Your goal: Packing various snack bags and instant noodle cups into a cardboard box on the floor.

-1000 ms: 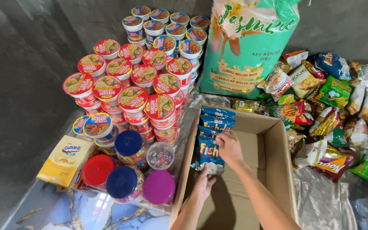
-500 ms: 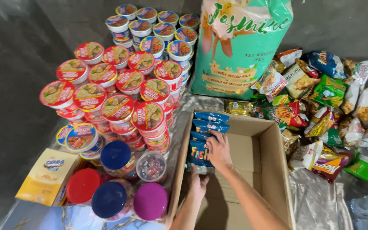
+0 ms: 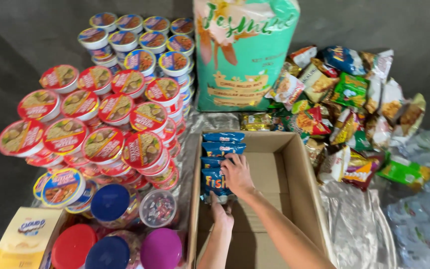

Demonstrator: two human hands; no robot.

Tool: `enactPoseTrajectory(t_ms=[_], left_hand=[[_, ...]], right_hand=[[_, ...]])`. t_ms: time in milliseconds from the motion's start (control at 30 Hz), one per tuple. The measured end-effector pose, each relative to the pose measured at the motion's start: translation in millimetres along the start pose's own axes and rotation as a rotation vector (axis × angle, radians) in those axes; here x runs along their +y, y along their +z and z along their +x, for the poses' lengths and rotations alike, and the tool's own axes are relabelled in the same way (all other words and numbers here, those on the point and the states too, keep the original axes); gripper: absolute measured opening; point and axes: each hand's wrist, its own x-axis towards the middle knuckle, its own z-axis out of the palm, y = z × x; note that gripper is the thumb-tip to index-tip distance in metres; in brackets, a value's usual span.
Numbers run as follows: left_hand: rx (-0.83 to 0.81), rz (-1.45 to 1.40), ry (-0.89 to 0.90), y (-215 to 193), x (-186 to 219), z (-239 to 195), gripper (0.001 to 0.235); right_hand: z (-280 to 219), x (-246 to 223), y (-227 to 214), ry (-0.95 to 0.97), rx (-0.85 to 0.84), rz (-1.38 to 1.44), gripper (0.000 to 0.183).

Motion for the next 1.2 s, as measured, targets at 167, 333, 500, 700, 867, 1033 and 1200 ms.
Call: enactPoseTrajectory(t_ms=[167, 333, 500, 700, 867, 1033, 1200], left_hand=[[-0.079, -0.022, -0.025, 2.6, 2.5, -12.1, 0.058], [-0.08, 0.08, -0.082, 3.6, 7.8, -19.3, 0.055], [-0.027, 0.233, -0.151, -5.0, 11.2, -39.3, 0.05], [-0.169, 0.187, -0.413, 13.4, 1.4, -112.4, 0.035], [-0.459, 0.276, -0.429, 11.6, -35.5, -105.4, 0.032], [-0.576, 0.372, -0.415, 39.1, -57.8, -153.1, 0.032], [-0.722, 0.498, -0.309, 71.1, -75.3, -226.0, 0.041]], right_hand=[[-3.0, -11.7, -10.9, -0.034, 0.005, -0.095, 0.013], [-7.6, -14.2, -12.0, -0.051, -0.035, -0.18, 0.025], [-14.2, -20.5, -14.9, -0.081, -0.009, -0.23, 0.033], [-17.4, -35.9, -40.2, -0.019, 0.05, -0.145, 0.034], [-33.4, -39.4, -84.6, 0.015, 0.167, -0.171, 0.029], [-57.6, -34.9, -142.4, 0.072, 0.267, -0.209, 0.031], [-95.3, -11.6, -192.7, 0.256, 0.239, -0.067, 0.032]])
